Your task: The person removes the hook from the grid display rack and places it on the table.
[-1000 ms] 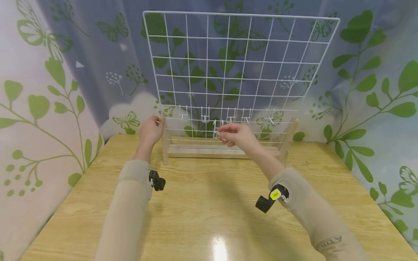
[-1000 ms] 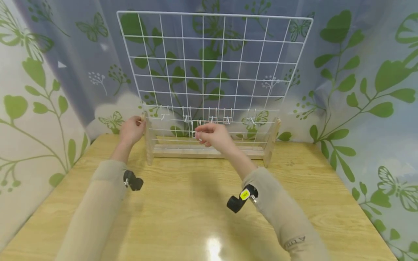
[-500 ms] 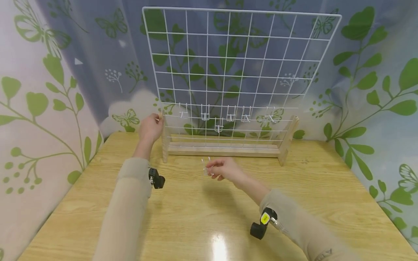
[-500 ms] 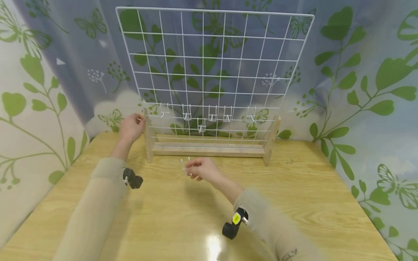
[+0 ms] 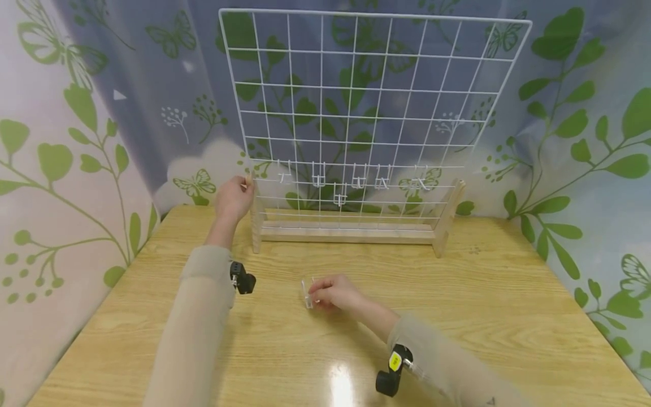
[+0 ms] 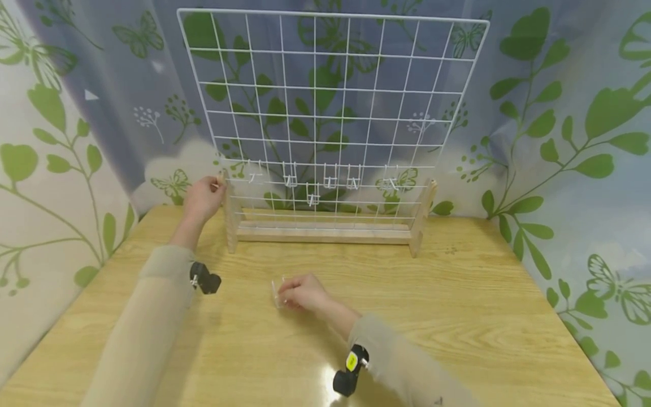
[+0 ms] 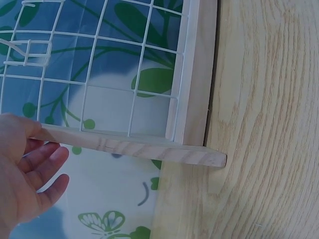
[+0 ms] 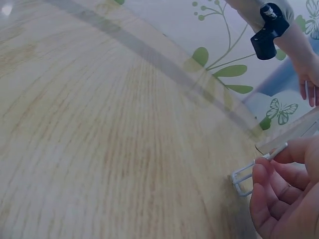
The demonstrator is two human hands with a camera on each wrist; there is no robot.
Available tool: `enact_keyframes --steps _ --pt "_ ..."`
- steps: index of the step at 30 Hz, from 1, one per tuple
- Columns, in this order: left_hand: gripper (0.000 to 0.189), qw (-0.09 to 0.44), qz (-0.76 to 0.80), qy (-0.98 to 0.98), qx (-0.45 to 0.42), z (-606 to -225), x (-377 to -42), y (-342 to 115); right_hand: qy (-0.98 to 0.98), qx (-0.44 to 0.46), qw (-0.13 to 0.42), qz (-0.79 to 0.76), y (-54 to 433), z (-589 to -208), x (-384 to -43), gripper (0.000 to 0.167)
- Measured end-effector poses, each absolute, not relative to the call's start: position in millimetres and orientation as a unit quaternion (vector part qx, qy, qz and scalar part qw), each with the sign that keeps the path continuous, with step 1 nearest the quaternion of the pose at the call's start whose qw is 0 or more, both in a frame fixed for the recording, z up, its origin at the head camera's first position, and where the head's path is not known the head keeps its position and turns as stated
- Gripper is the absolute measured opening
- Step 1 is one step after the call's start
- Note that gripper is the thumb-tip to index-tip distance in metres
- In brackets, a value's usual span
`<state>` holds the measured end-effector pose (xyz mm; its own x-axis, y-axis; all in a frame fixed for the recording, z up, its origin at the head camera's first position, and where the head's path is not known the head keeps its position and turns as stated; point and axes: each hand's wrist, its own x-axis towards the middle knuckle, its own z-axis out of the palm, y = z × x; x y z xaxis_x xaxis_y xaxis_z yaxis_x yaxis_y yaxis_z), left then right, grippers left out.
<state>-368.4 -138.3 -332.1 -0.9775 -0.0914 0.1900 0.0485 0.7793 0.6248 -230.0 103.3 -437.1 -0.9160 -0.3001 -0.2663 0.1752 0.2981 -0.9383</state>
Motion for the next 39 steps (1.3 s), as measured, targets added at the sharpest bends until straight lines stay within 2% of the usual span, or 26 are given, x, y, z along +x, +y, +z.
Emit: enact_keyframes --steps 16,39 --pt "0.038 0.097 -0.316 -0.944 0.011 -332.5 -366.9 -138.0 0.760 -0.033 0.216 -0.613 99.4 -442.1 -226.1 0.019" --pt "0.037 0.114 -0.313 -0.943 0.004 -334.5 -369.8 -139.4 0.788 -0.052 0.167 -0.590 133.8 -412.4 -244.9 0.029"
